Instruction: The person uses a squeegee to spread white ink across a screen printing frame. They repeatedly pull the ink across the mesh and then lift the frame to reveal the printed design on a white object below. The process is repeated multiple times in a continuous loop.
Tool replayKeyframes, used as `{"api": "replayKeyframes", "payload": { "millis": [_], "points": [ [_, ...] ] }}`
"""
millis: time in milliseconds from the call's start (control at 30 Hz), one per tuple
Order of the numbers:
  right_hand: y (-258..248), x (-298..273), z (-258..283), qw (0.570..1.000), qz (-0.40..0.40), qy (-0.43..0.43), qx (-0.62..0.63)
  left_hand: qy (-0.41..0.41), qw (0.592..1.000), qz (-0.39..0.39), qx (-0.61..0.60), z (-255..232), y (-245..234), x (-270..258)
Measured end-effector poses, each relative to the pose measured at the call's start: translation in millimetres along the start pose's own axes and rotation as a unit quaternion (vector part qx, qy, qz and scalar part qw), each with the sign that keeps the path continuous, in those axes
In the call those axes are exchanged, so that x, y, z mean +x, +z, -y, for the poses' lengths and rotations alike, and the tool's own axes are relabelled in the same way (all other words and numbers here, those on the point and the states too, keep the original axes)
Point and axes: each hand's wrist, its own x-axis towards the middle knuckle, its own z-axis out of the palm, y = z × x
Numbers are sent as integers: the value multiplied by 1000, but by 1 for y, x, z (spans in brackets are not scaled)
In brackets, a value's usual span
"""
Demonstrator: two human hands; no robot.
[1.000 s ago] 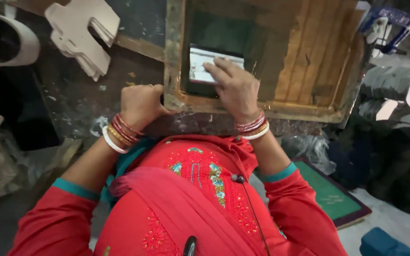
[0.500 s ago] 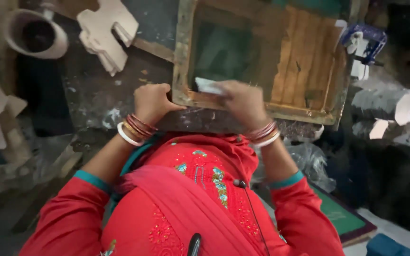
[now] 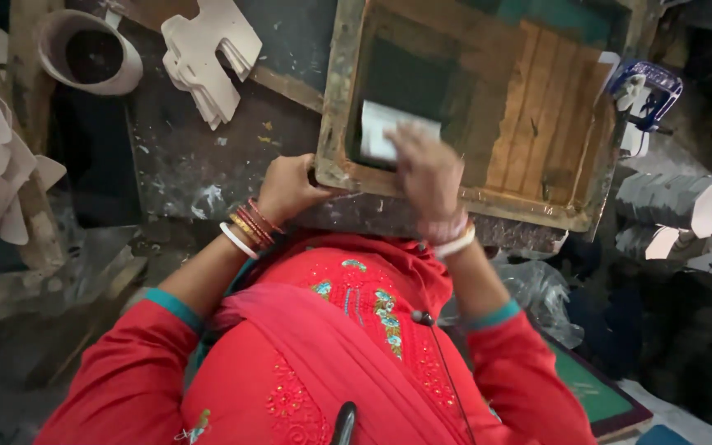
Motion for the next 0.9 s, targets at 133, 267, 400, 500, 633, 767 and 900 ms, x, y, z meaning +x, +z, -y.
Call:
{"api": "replayKeyframes", "payload": {
  "millis": [133, 267, 400, 500, 633, 767, 900],
  "points": [
    [-26, -33, 33, 998, 32, 33, 43, 28, 997, -9, -64, 1, 2, -2],
    [-36, -45, 31, 994, -98, 39, 31, 90, 988, 24, -121, -25, -11, -7],
    [-50, -54, -4, 955, -288, 27, 65, 213, 961, 79, -160, -111, -49, -3],
    [-62, -63, -33, 877, -451, 56, 158, 260, 912, 96, -301, -85, -18, 59],
    [-75, -85, -65, 844, -514, 73, 136, 196, 975, -78, 69, -13, 30, 165],
    [-83, -111, -80, 874, -362, 159, -281, 241, 922, -231, 195, -17, 59, 203],
    [-87, -102, -89, 870, -433, 175, -161, 164, 965, -159, 132, 0, 38, 228]
  ]
}}
